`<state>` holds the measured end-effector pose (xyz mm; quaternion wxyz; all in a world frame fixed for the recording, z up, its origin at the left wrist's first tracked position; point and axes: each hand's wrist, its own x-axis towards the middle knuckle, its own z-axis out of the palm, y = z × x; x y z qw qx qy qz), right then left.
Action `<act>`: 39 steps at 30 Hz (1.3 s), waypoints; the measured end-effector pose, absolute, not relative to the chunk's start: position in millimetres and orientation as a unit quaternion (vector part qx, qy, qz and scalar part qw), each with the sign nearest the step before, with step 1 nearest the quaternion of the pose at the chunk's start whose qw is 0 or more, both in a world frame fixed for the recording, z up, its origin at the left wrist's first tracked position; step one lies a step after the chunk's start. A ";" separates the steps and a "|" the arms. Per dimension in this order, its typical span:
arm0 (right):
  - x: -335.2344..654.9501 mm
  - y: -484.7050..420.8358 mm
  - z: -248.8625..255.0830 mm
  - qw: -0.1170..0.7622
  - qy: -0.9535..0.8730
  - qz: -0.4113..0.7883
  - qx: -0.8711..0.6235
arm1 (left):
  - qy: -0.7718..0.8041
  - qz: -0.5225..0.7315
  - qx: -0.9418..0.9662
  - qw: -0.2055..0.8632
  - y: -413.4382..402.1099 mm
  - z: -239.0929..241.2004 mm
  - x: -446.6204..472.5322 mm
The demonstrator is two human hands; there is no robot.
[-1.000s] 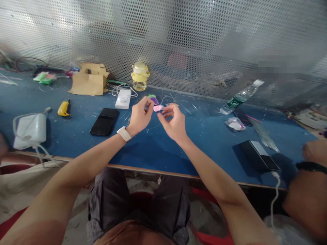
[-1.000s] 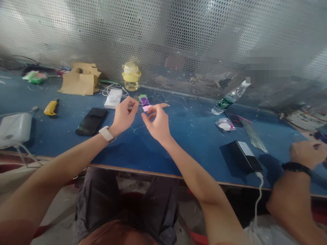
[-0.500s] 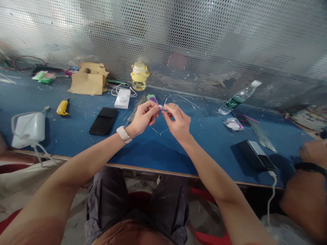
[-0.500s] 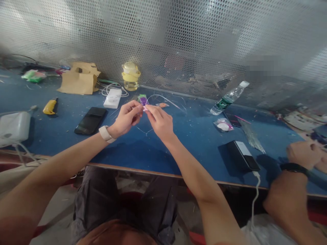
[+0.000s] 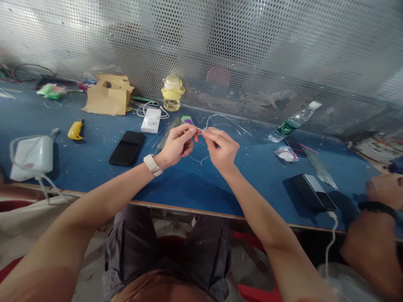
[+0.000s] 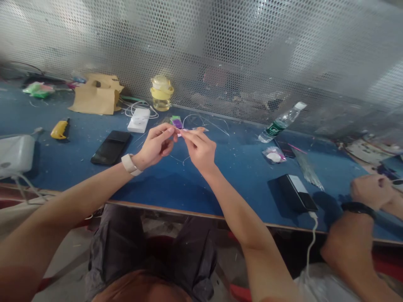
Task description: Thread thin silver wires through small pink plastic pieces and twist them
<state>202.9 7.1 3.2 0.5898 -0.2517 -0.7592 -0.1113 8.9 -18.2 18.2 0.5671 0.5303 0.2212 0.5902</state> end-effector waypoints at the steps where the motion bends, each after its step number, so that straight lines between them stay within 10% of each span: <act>1: 201.6 6.8 3.9 0.592 -0.758 -0.098 -0.254 | 0.220 0.592 0.532 0.564 -17.6 18.2 8.2; 32: 192.9 1.9 17.3 0.543 -0.675 0.356 -0.349 | 0.258 0.585 0.634 0.436 -10.3 11.6 5.5; 39: 196.2 2.6 5.5 0.551 -0.728 0.193 -0.359 | 0.307 0.575 0.633 0.418 -11.5 12.5 6.1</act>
